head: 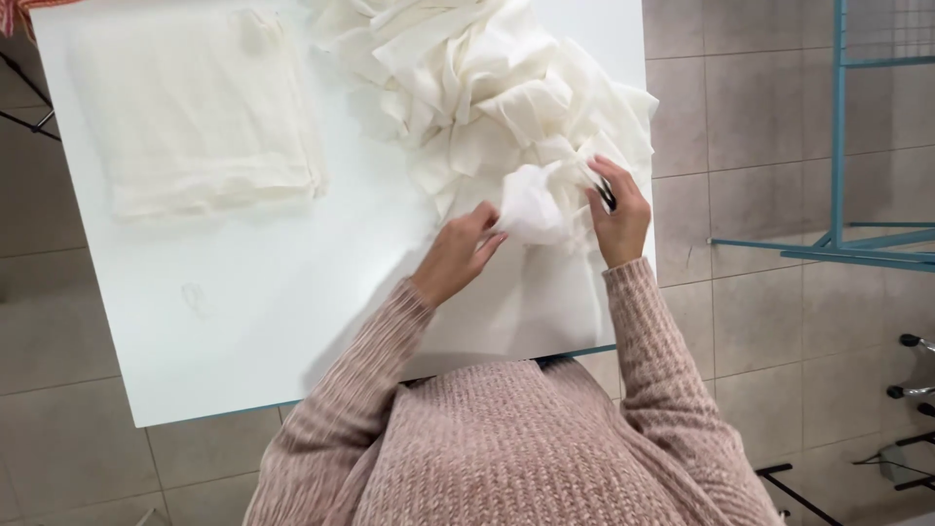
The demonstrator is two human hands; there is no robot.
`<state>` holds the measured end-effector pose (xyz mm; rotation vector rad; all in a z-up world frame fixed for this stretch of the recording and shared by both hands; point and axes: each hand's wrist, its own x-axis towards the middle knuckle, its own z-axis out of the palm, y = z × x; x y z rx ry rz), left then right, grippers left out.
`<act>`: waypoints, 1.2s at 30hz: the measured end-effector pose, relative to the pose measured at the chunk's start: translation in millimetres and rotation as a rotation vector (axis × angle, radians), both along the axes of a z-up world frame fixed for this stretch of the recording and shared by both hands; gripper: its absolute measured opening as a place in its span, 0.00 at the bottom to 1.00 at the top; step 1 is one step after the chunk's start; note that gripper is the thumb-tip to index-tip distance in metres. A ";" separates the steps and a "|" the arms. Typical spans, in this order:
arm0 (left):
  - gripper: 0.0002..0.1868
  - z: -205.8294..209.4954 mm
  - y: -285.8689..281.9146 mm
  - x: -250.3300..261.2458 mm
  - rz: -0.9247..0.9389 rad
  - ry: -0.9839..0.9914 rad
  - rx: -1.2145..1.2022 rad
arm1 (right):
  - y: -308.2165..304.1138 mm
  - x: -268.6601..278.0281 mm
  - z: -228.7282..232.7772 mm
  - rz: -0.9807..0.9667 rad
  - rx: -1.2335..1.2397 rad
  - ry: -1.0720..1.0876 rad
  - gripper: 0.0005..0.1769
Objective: Trim and separate thin white fabric pieces using thread nippers on a workbench.
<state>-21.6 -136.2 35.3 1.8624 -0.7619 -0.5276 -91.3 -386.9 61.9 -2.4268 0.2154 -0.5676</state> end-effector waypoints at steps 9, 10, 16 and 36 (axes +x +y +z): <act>0.10 -12.1 93.3 -25.1 0.233 -0.186 -0.223 | -56.7 38.7 -49.5 0.280 -0.039 0.189 0.13; 0.10 4.2 102.7 -27.2 0.241 -0.187 -0.217 | -54.9 35.3 -37.9 0.289 -0.035 0.189 0.13; 0.20 82.9 143.2 -38.1 0.321 -0.799 -0.088 | -45.9 -2.7 41.9 0.164 0.059 -0.040 0.10; 0.10 85.3 29.2 -22.3 -0.406 0.067 -0.351 | 8.8 -36.1 133.0 0.685 0.295 0.380 0.06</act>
